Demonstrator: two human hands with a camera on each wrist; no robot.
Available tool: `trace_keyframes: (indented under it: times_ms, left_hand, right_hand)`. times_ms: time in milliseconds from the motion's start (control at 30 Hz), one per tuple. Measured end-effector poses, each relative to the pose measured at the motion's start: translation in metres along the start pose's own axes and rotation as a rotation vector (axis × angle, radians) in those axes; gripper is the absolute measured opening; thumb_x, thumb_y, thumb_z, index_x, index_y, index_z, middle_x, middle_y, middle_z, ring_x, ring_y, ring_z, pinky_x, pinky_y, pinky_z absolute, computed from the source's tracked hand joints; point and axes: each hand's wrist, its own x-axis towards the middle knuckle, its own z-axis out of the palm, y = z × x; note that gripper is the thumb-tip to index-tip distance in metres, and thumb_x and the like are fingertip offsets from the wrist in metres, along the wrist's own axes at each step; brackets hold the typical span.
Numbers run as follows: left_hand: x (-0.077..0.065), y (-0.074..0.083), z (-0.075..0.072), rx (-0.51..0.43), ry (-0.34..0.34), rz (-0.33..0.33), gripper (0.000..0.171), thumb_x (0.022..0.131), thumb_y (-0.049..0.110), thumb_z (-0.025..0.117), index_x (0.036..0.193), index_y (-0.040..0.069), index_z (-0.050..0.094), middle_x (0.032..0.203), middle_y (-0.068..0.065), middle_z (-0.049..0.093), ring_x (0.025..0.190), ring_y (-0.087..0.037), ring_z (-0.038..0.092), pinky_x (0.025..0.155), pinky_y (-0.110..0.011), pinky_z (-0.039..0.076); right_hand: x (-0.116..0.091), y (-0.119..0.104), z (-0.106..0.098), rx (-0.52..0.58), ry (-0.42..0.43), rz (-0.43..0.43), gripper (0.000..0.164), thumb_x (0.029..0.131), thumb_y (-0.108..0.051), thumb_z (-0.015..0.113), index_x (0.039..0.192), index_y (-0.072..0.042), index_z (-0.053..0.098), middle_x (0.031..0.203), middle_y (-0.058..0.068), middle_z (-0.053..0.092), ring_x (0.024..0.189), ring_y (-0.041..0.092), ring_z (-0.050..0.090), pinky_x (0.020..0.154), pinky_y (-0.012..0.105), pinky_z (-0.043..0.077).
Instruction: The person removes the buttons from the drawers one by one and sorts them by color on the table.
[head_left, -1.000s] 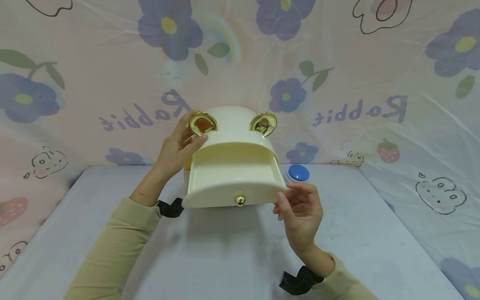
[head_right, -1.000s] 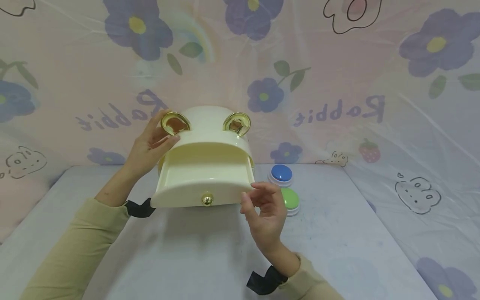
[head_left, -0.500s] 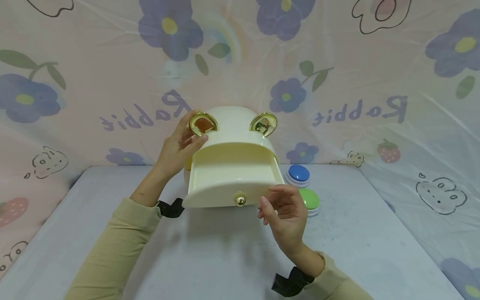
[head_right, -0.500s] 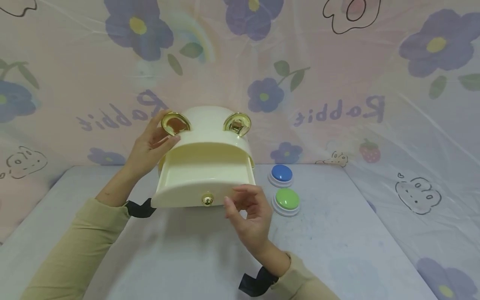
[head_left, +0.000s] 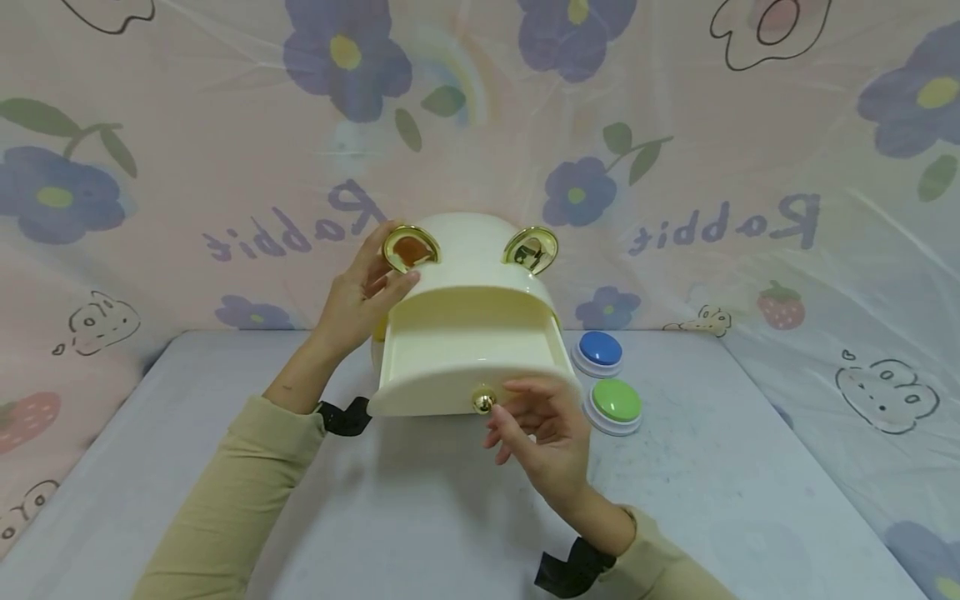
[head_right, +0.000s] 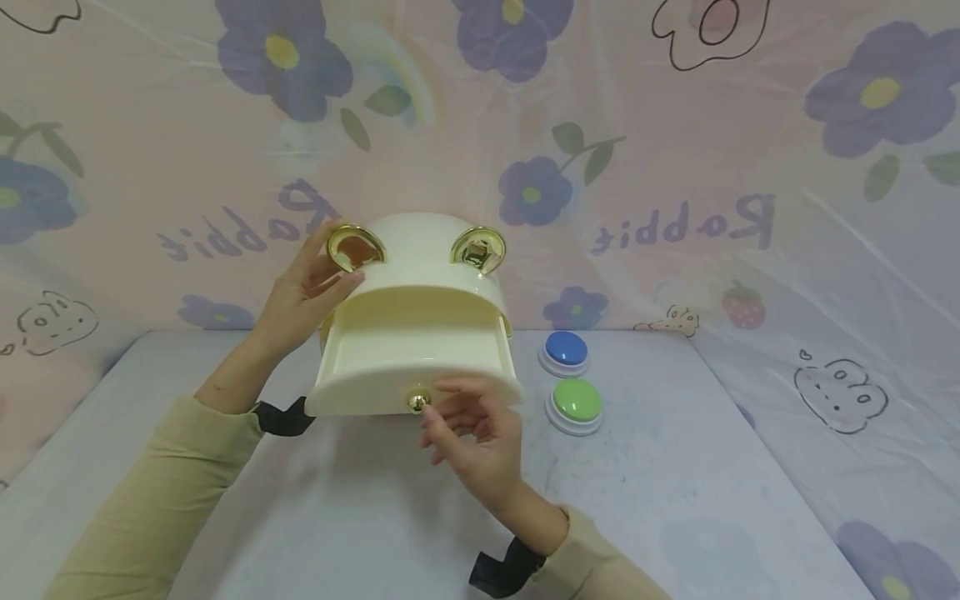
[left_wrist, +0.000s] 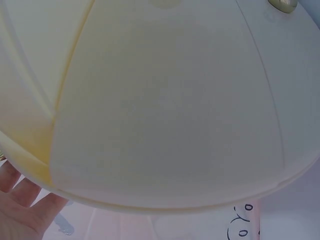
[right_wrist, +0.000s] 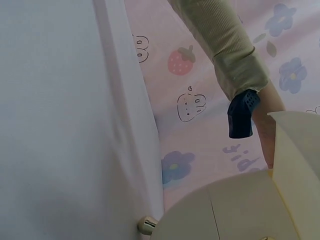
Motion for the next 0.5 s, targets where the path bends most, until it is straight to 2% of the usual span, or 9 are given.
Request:
trace_keyframes:
  times_ms: [233, 500]
  left_hand:
    - [-0.0001, -0.0009, -0.0002, 0.003, 0.001, 0.011, 0.065, 0.095, 0.023, 0.059, 0.150, 0.034, 0.026, 0.140, -0.013, 0.051, 0.134, -0.026, 0.045, 0.113, -0.051, 0.032]
    - [0.0006, -0.0015, -0.0002, 0.008, 0.002, -0.009, 0.064, 0.095, 0.025, 0.060, 0.149, 0.039, 0.027, 0.139, -0.014, 0.052, 0.133, -0.030, 0.045, 0.113, -0.049, 0.033]
  right_hand:
    - [-0.0028, 0.0032, 0.0032, 0.000, -0.066, 0.040, 0.036, 0.082, 0.020, 0.059, 0.115, 0.008, 0.058, 0.077, 0.031, 0.064, 0.058, 0.020, 0.069, 0.037, 0.027, 0.051]
    - [-0.0042, 0.0060, 0.0077, -0.021, -0.040, 0.027, 0.037, 0.080, 0.020, 0.061, 0.114, 0.006, 0.061, 0.081, 0.027, 0.066, 0.067, 0.015, 0.072, 0.037, 0.026, 0.051]
